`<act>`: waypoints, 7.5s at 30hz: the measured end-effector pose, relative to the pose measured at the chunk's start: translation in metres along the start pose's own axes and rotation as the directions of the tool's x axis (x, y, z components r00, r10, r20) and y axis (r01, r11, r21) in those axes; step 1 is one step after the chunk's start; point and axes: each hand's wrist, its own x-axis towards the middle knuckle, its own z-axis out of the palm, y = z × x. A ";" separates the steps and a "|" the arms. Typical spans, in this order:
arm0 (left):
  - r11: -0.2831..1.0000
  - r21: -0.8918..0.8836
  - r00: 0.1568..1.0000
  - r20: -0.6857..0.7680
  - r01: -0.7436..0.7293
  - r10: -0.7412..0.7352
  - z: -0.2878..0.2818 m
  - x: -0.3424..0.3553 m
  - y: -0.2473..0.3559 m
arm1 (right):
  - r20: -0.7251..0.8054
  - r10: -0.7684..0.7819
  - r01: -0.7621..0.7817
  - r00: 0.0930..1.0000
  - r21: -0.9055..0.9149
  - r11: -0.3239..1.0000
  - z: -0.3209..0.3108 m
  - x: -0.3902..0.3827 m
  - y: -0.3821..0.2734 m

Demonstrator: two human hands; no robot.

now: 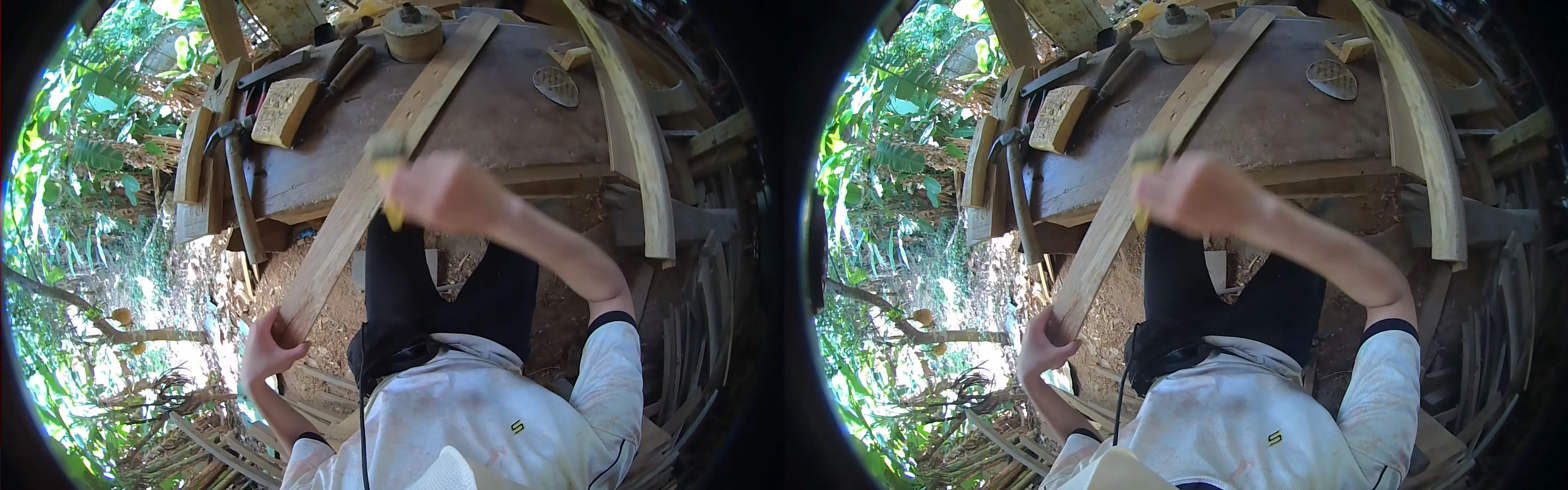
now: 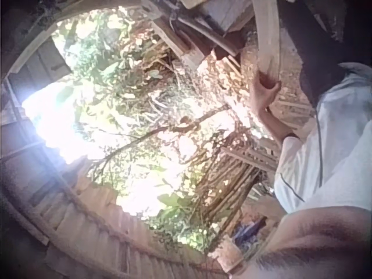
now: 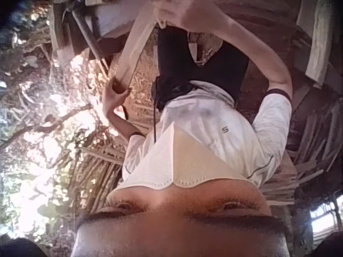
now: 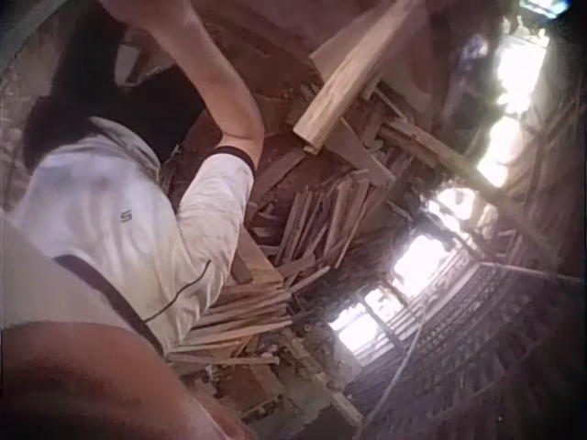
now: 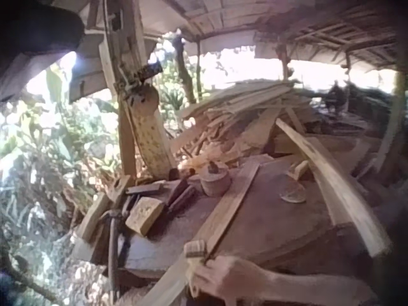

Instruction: The person uses a hammer and chisel to carve a wooden plank, then brushes the plank with a paintbrush to remove debris, and finally sands the plank with sandpaper to smooth the surface.

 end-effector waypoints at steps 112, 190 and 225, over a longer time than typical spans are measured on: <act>0.883 0.130 0.854 -0.222 -0.452 0.470 0.078 0.067 0.066 | 0.046 0.381 -0.382 0.923 0.211 0.900 -0.023 -0.077 0.031; 0.845 0.252 0.795 -0.292 -0.472 0.532 0.065 0.062 0.028 | -0.186 0.762 -0.769 0.620 -0.337 0.543 -0.026 -0.122 0.170; 0.884 0.265 0.861 -0.239 -0.386 0.448 0.095 0.067 0.021 | -0.207 0.899 -0.840 0.387 0.322 0.436 -0.092 -0.122 0.159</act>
